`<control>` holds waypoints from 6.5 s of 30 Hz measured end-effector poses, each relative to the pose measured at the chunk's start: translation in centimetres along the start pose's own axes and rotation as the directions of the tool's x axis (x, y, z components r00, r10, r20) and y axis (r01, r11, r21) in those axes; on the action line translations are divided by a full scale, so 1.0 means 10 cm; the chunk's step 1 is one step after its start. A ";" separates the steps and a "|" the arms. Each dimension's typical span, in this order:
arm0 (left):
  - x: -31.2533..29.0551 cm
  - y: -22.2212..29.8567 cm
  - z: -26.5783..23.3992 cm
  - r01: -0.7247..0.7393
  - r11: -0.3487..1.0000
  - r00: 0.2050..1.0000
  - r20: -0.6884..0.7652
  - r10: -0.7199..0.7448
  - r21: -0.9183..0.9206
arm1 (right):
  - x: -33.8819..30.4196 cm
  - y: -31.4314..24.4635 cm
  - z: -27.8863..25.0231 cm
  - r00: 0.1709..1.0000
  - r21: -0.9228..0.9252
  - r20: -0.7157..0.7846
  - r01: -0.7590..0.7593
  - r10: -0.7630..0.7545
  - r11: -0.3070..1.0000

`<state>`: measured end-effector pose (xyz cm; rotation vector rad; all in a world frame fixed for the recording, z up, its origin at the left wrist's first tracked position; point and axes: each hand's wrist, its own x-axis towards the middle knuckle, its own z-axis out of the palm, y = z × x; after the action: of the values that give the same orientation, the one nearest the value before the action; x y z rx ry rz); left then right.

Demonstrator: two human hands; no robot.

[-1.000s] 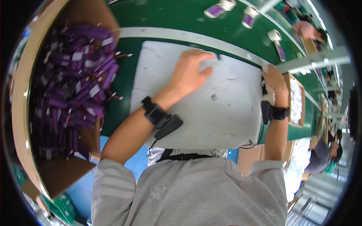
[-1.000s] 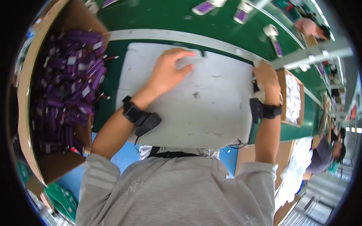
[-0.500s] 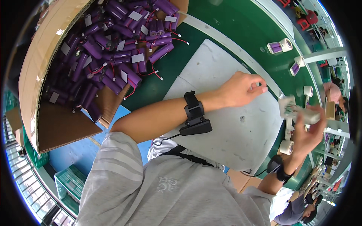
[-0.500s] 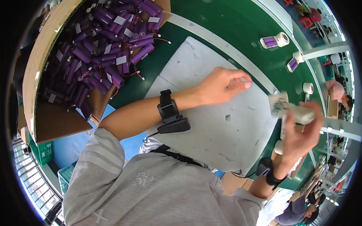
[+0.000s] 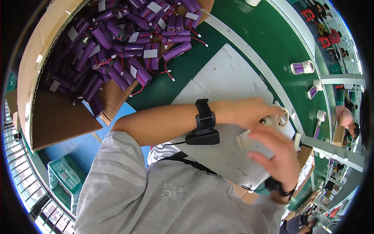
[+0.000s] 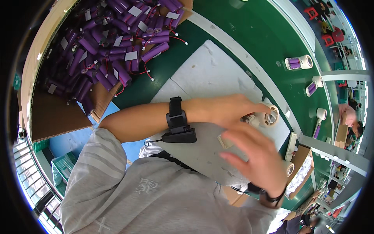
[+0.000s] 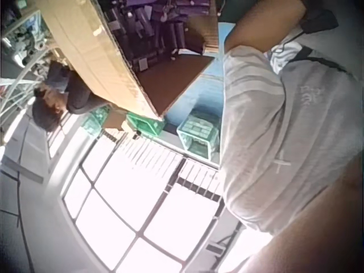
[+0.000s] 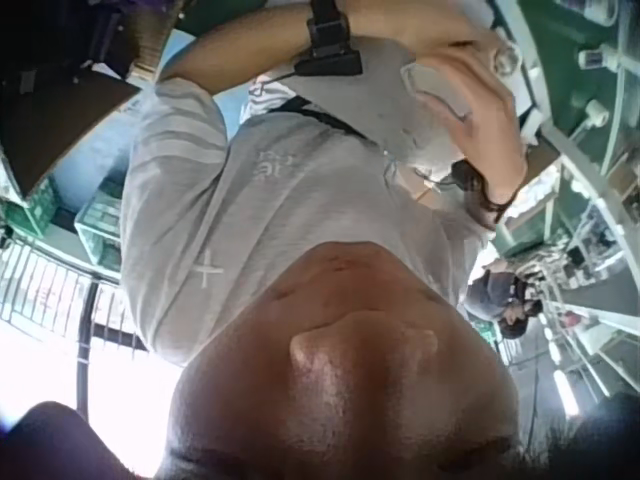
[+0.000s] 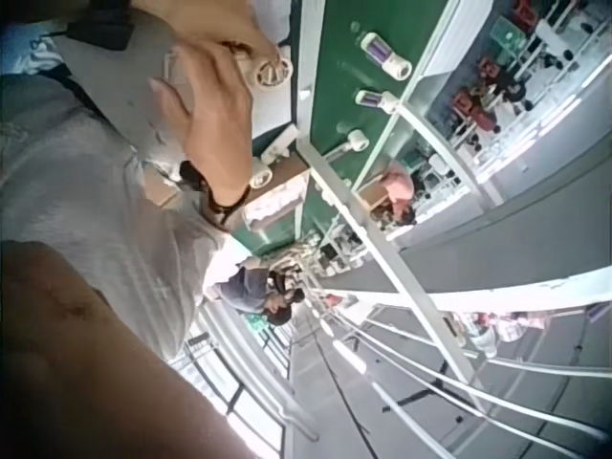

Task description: The person assembles portable fans by connecting battery pack wires to circuit boards, inserting the batteries into the fan handles, and placing the assembled fans onto a conveyor belt.

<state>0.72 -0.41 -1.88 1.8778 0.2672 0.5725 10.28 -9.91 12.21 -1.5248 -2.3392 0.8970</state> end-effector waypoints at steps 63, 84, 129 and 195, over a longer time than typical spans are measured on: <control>-0.01 0.11 -0.08 0.048 0.999 0.991 0.121 -0.050 0.021 | -0.43 1.03 0.67 0.793 0.118 -0.580 -0.146 0.187 0.982; -0.03 0.21 -0.05 0.279 0.942 0.957 0.131 -0.258 -0.185 | -0.41 1.05 0.69 0.793 -0.002 -0.599 -0.139 0.110 0.990; 0.00 0.17 -0.12 0.245 0.916 0.968 0.136 -0.212 -0.317 | -0.52 1.07 0.69 0.765 0.160 -0.618 -0.101 0.179 0.982; -0.08 0.16 0.30 0.070 0.995 0.992 -0.111 -0.061 0.073 | -0.52 0.89 0.69 0.634 0.393 -0.610 -0.279 0.475 0.876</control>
<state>1.43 -3.77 -1.42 1.9067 0.4263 0.6287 16.01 -14.59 2.25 -1.8514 -1.3236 0.5226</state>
